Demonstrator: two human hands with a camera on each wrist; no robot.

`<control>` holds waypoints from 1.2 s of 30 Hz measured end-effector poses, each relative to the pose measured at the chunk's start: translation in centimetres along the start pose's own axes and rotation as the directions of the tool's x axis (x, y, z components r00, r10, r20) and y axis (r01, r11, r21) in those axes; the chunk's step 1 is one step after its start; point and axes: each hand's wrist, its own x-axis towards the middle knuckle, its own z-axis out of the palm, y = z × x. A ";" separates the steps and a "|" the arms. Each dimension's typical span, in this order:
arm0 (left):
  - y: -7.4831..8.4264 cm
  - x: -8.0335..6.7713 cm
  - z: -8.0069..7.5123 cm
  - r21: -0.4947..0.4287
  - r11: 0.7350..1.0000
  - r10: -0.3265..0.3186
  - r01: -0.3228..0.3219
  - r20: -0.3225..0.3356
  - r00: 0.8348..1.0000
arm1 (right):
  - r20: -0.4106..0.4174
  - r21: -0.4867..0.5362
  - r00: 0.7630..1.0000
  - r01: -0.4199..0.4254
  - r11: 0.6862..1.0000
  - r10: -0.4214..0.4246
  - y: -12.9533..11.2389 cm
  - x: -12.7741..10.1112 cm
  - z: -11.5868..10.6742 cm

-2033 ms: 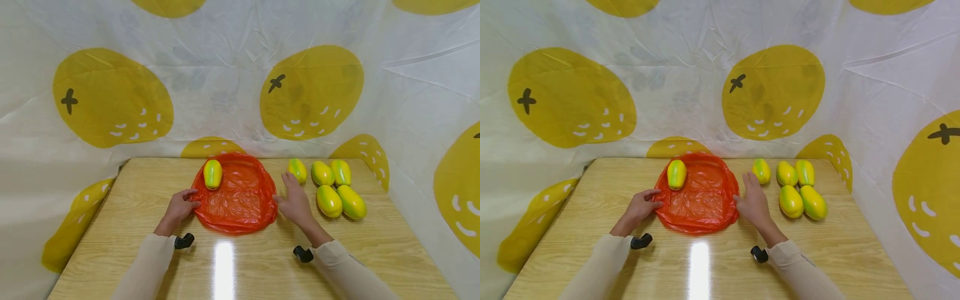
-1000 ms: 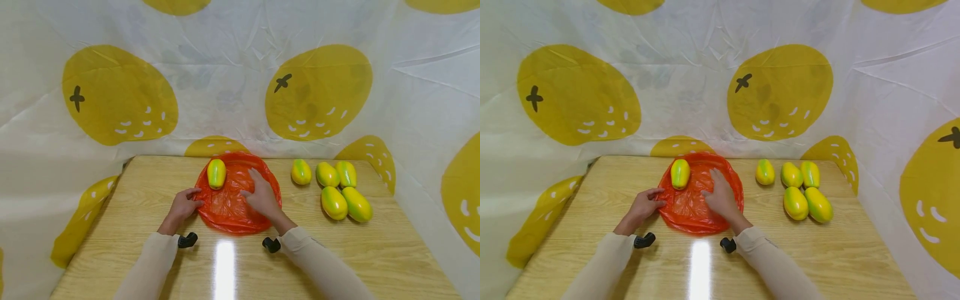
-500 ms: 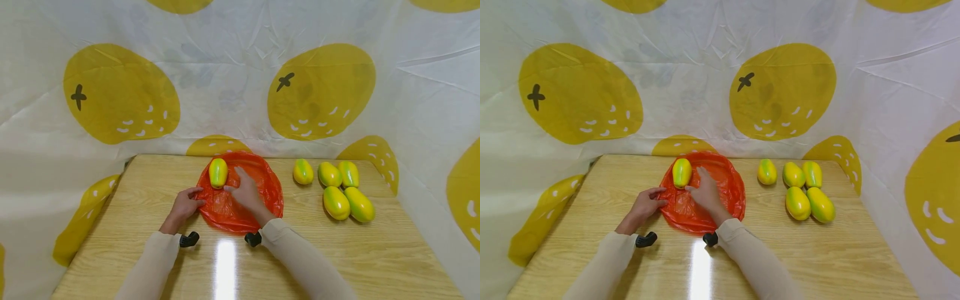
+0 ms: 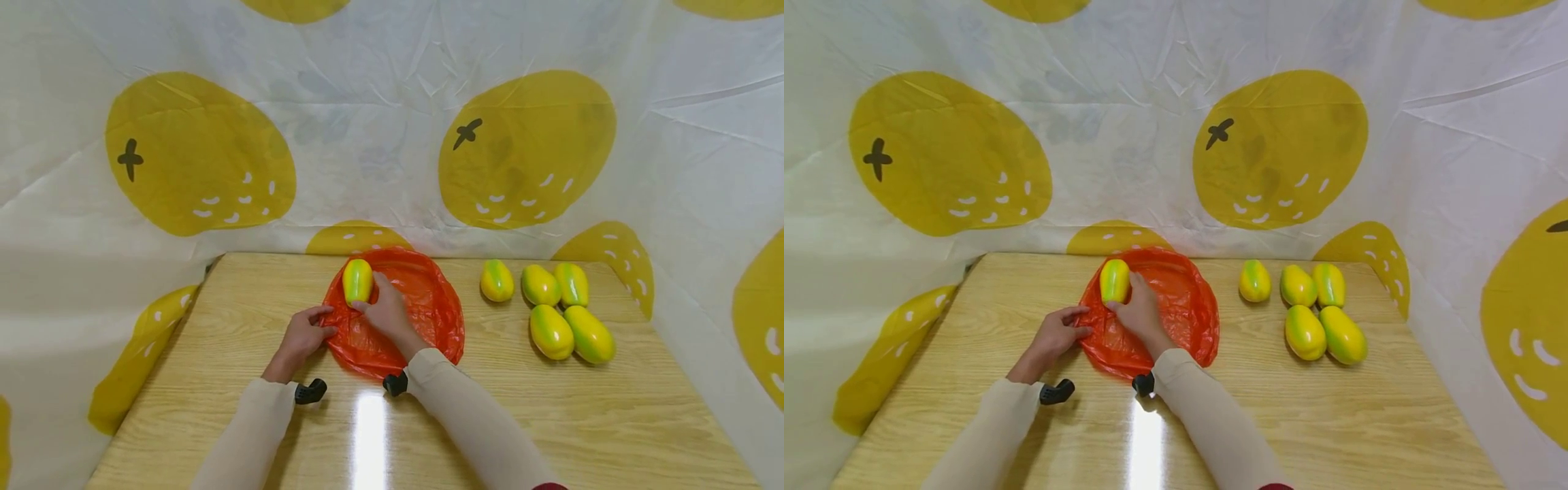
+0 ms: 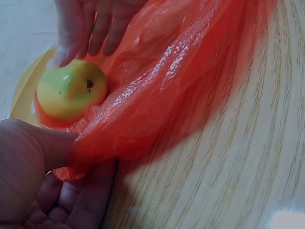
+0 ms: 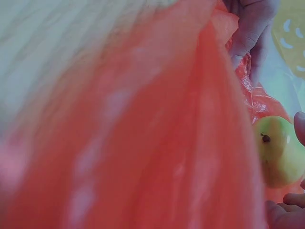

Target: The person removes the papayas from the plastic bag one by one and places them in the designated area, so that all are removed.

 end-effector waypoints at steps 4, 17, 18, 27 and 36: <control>0.0 -0.1 0.0 -0.006 1.000 0.005 -0.005 0.000 1.000 | 0.000 0.018 1.000 -0.002 1.000 0.002 -0.3 0.5 0.7; 0.3 -0.2 0.2 -0.014 1.000 -0.014 0.014 -0.009 1.000 | -0.043 0.022 0.995 -0.084 0.996 0.085 -1.2 1.2 2.4; 0.3 -0.2 0.2 -0.014 1.000 -0.018 0.018 -0.010 1.000 | -0.049 0.014 0.994 -0.093 0.996 0.093 -1.2 1.2 2.5; 0.3 -0.1 0.2 0.001 1.000 -0.029 0.029 -0.012 1.000 | -0.097 -0.010 0.991 -0.091 0.996 0.089 -1.6 1.0 2.5; 0.2 -0.1 0.1 -0.010 0.999 -0.032 0.032 0.003 0.999 | -0.097 0.015 0.986 -0.132 0.991 0.133 -2.0 0.1 1.9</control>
